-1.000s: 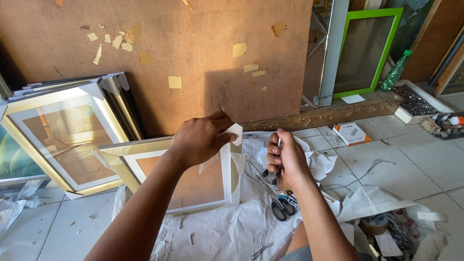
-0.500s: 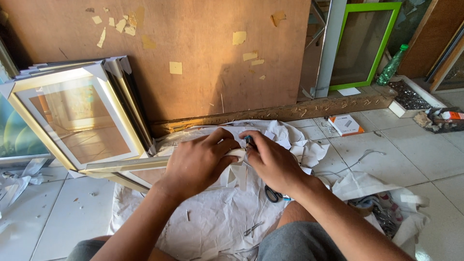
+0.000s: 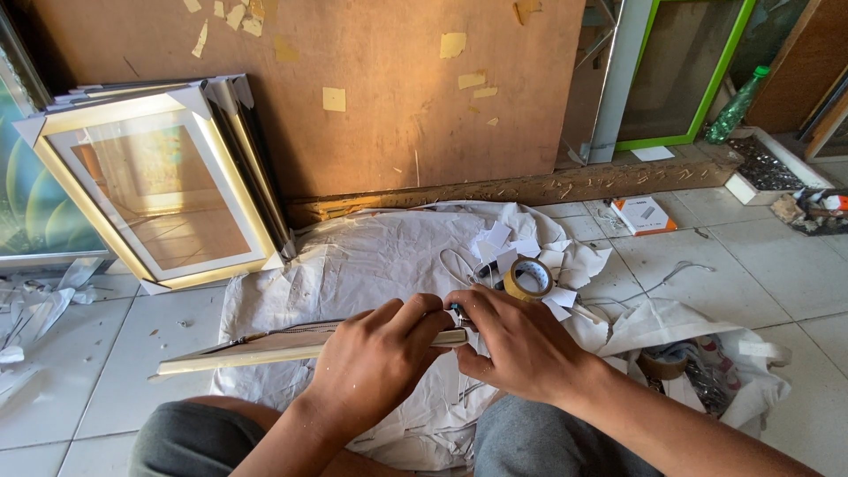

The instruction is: The person sits on the floor and applies white paper strips to the edges of a picture frame using a stapler. They repeatedly pick up strips, align them along the frame edges, and staple them in place. The person handles the frame, paper strips, and stapler throughout the task.

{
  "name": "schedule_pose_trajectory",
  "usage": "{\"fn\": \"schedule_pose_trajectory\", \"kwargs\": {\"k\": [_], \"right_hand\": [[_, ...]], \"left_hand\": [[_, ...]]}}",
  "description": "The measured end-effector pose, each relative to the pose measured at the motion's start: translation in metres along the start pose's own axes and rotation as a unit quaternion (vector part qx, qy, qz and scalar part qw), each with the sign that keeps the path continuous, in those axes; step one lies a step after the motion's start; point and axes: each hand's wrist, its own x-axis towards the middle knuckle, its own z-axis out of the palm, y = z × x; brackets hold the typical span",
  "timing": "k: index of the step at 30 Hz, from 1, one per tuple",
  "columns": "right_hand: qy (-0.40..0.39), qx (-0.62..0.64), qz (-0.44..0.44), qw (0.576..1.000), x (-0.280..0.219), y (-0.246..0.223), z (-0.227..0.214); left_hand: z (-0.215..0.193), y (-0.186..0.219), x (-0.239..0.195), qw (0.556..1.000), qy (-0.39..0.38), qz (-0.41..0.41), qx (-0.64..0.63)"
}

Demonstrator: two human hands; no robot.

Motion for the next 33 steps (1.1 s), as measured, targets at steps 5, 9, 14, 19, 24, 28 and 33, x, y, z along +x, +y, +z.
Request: {"fn": "schedule_pose_trajectory", "kwargs": {"k": [5, 9, 14, 19, 24, 28, 33], "right_hand": [[0.007, -0.036, -0.030, 0.999, -0.008, -0.002, 0.008], [-0.002, -0.067, -0.068, 0.995, -0.010, -0.007, 0.010], [-0.013, -0.072, -0.100, 0.992, -0.024, -0.009, 0.017], [-0.067, -0.087, -0.113, 0.988, -0.034, -0.008, 0.022], [-0.067, -0.105, -0.135, 0.983, -0.035, -0.006, 0.025], [-0.068, -0.090, -0.140, 0.984, -0.035, -0.005, 0.030], [-0.069, -0.092, -0.143, 0.983, -0.034, -0.006, 0.030]], "left_hand": [[0.000, 0.004, -0.012, 1.000, 0.018, 0.016, 0.009], [0.004, 0.009, -0.024, 0.999, 0.025, 0.014, 0.019], [0.003, 0.016, -0.040, 0.999, 0.022, 0.022, 0.036], [0.002, 0.023, -0.052, 1.000, 0.010, 0.026, -0.001], [0.001, 0.021, -0.057, 0.999, 0.005, 0.034, -0.028], [-0.003, 0.019, -0.058, 0.999, 0.013, 0.036, -0.033], [-0.004, 0.014, -0.057, 0.998, 0.011, 0.044, -0.044]]}}
